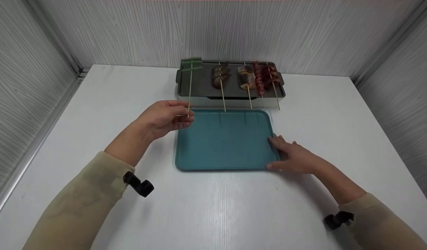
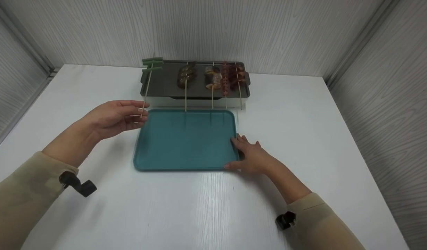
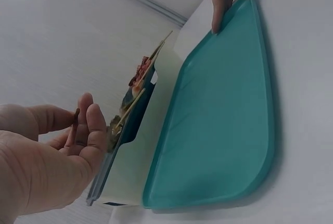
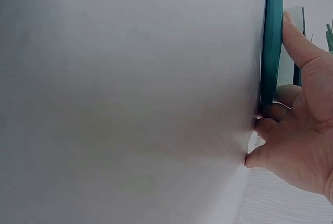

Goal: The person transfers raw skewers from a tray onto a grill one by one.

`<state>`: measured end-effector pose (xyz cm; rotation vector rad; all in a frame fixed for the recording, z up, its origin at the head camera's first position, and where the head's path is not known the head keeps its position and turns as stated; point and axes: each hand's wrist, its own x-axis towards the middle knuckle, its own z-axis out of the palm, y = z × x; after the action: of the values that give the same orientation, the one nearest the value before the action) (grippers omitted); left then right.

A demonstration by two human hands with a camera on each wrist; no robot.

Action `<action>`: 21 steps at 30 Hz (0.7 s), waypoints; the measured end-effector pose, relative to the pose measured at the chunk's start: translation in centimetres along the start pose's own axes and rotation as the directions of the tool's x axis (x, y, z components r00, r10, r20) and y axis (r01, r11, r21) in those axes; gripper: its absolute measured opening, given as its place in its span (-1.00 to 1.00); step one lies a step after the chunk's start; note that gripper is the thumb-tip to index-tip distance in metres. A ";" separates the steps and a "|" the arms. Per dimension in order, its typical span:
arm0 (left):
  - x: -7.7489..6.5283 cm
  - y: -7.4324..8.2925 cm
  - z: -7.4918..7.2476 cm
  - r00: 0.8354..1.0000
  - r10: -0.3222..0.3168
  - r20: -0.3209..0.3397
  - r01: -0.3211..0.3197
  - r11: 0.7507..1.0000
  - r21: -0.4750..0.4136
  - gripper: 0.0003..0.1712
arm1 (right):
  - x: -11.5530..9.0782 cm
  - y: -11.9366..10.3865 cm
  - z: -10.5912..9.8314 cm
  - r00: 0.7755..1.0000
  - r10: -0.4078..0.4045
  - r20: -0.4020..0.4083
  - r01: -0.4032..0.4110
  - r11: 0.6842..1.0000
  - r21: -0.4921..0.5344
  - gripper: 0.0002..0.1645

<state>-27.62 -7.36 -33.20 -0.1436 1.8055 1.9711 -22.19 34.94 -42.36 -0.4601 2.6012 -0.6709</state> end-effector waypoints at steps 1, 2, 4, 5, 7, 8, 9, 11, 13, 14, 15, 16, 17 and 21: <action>0.4 0.0 0.0 1.000 -0.001 -0.006 0.001 1.000 -0.006 -0.62 | 0.0 0.0 0.0 1.000 0.003 0.000 -0.003 1.000 0.000 0.31; 0.7 0.0 0.0 1.000 -0.003 -0.013 0.002 1.000 -0.014 -0.62 | 0.0 0.0 0.0 1.000 0.003 0.000 -0.003 1.000 0.001 0.31; 1.5 -0.1 -0.1 1.000 -0.006 -0.019 0.005 1.000 -0.026 -0.59 | 0.0 0.0 -0.1 1.000 -0.003 -0.001 0.003 1.000 0.004 0.31; 1.8 -0.2 -0.2 1.000 -0.008 -0.022 0.008 1.000 -0.030 -0.58 | 0.0 0.0 -0.1 1.000 -0.003 -0.001 0.003 1.000 0.008 0.31; 2.4 -0.4 -0.3 1.000 -0.012 -0.019 0.012 1.000 -0.025 -0.55 | -0.1 0.0 -0.1 1.000 -0.005 -0.001 0.005 1.000 0.012 0.31; 2.7 -0.5 -0.3 1.000 -0.016 -0.017 0.015 1.000 -0.027 -0.53 | -0.1 0.0 -0.1 1.000 -0.005 0.002 0.005 1.000 0.015 0.30; 3.0 -0.6 -0.4 1.000 -0.018 -0.013 0.018 0.999 -0.027 -0.51 | -0.1 0.0 -0.1 1.000 -0.007 0.003 0.007 1.000 0.015 0.30; 3.6 -0.8 -0.4 1.000 -0.019 -0.015 0.018 0.999 -0.029 -0.51 | -0.1 0.0 -0.1 1.000 -0.003 0.006 0.003 1.000 0.017 0.30; 4.1 -0.9 -0.5 1.000 -0.019 -0.024 0.018 0.999 -0.038 -0.51 | -0.1 0.0 -0.1 1.000 0.002 0.009 -0.002 1.000 0.014 0.30; 4.4 -0.9 -0.5 0.999 -0.020 -0.033 0.018 0.999 -0.041 -0.52 | -0.1 -0.1 -0.1 1.000 0.006 0.010 -0.006 1.000 0.012 0.30; 4.6 -0.9 -0.5 0.999 -0.021 -0.041 0.019 0.999 -0.040 -0.53 | -0.1 -0.1 -0.2 1.000 0.008 0.011 -0.008 1.000 0.010 0.30; 4.8 -1.0 -0.5 0.999 -0.022 -0.048 0.020 0.999 -0.040 -0.54 | 0.0 -0.1 -0.2 1.000 0.013 0.011 -0.013 1.000 0.007 0.31; 4.9 -1.0 -0.5 0.998 -0.024 -0.055 0.022 0.999 -0.041 -0.55 | 0.0 -0.1 -0.2 1.000 0.014 0.011 -0.014 1.000 0.005 0.31; 5.5 -1.3 -0.6 0.997 -0.029 -0.065 0.027 0.999 -0.027 -0.56 | 0.0 0.0 -0.1 1.000 0.017 0.011 -0.017 1.000 0.002 0.32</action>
<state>-32.10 -6.43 -36.50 -0.2433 1.8092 1.9930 -22.19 34.98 -42.27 -0.4389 2.5913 -0.6639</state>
